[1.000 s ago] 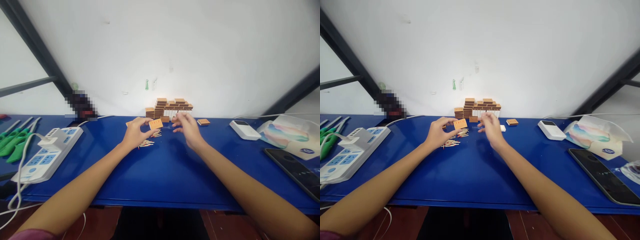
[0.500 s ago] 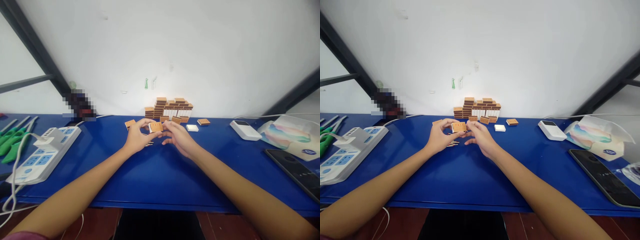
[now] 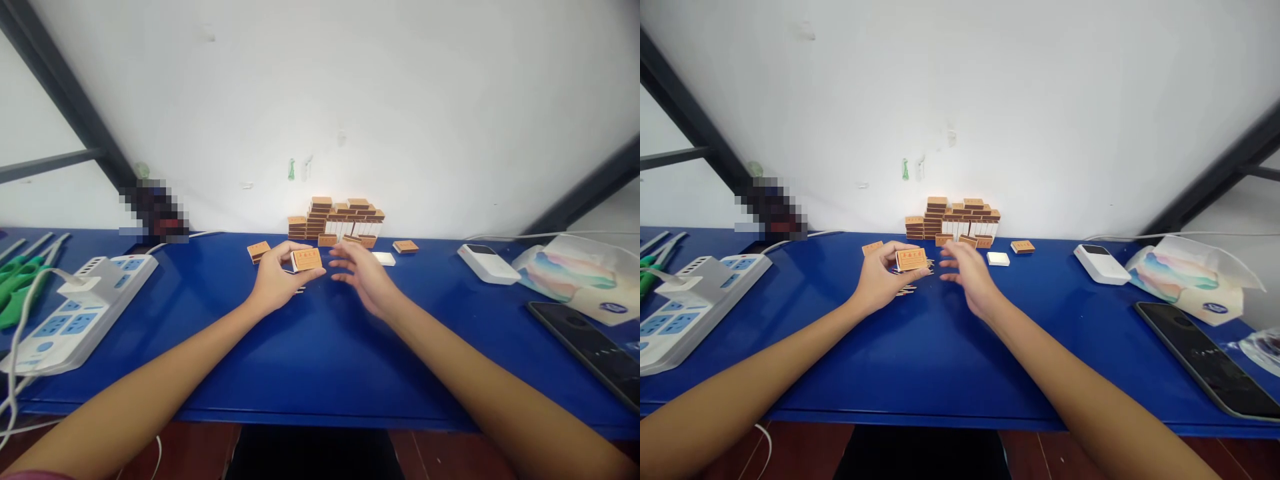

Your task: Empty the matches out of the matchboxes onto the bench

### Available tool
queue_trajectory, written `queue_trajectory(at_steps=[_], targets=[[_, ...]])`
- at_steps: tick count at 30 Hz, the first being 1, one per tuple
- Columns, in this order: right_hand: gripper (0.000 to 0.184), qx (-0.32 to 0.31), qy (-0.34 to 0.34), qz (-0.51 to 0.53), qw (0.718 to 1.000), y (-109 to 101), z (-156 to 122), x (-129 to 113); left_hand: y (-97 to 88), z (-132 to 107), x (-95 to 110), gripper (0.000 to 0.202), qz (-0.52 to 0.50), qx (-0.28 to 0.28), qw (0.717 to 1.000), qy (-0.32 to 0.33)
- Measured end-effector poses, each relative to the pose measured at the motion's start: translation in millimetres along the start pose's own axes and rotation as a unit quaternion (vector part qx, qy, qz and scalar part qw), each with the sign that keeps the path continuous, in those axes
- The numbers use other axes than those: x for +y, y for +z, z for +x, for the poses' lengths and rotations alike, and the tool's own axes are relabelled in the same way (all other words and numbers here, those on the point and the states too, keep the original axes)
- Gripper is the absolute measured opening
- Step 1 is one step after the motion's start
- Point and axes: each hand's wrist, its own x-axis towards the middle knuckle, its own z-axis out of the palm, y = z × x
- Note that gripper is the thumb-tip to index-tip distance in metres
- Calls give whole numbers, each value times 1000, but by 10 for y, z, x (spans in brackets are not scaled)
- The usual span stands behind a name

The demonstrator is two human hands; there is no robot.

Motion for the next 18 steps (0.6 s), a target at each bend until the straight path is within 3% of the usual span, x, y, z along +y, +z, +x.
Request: queue_trajectory(at_steps=[2,3,7,13,18], targets=[[29,-110,12,13,994,44,-47,6,9,-10,8,44,-5,-2,1000,-3],[30,-135,16,18,991,61,-64,6,11,-12,15,43,-10,1,1000,-5],[26,-27,10,13,999,20,-24,-28,12,-15,39,49,-17,6,1000,-10],[33,-102,51,-22,993,-58,41,-27,3,9,26,54,-22,-53,998,-25],[34,-63,6,-88,994,-172,161,-40,-41,69,-46,54,19,-46,998,-33]])
